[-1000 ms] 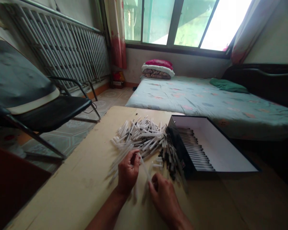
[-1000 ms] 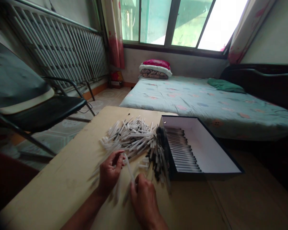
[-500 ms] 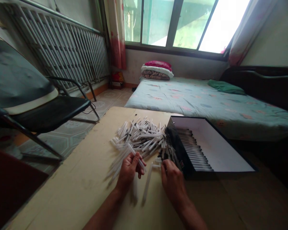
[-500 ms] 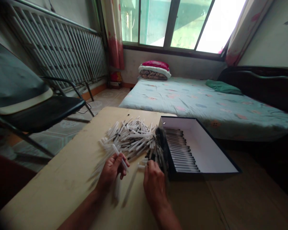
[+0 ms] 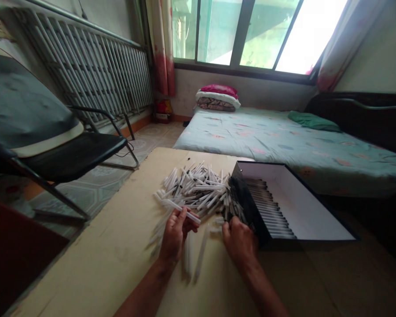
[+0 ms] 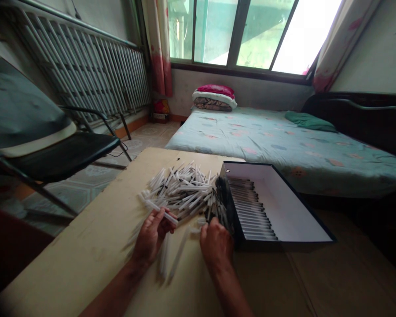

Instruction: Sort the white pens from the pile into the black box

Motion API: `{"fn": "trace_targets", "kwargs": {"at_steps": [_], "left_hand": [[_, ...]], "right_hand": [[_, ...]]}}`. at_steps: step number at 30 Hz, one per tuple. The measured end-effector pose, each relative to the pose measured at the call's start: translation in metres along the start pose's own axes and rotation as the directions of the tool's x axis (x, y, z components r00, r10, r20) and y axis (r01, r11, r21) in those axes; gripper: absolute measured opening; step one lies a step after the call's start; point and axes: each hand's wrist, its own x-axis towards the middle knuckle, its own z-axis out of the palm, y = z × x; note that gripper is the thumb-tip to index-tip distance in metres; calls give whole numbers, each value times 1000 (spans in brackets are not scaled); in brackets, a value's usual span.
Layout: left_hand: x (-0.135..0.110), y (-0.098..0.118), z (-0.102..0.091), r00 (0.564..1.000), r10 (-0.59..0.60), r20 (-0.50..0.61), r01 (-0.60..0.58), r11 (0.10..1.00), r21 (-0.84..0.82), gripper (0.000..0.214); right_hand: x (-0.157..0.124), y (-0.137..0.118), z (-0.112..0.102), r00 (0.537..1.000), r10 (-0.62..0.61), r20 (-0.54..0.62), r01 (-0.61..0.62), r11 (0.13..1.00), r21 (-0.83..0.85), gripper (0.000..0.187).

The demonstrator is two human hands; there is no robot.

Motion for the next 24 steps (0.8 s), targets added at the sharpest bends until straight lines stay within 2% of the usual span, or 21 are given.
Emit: {"fn": "trace_targets", "kwargs": {"at_steps": [3,6,8,13,18,21,24], "left_hand": [[2,2,-2,1000,3,-28,-5,997,-80,26],[6,5,-5,996,13,-92,-24,992,-124,28],[8,6,-8,992,16,-124,-34,989,-144,29],[11,6,-11,989,11,-145,-33,988,-148,32],[9,3,-9,998,18,-68,-25,994,-110,29],[5,2,-5,1000,11,21,-10,998,-55,26],[-2,-2,-2,975,-72,211,75,997,-5,22]], "right_hand": [[-17,-3,-2,975,-145,-168,186,946,266,21],[-36,-8,4,886,-199,-420,386,818,427,19],[-45,-11,8,832,-223,-507,471,768,435,15],[-51,-15,12,792,-345,-503,562,735,381,12],[-49,-15,13,799,-367,-477,561,741,369,11],[-49,-15,14,814,-360,-455,548,735,400,10],[-49,-15,13,864,-277,-421,472,736,485,7]]}}
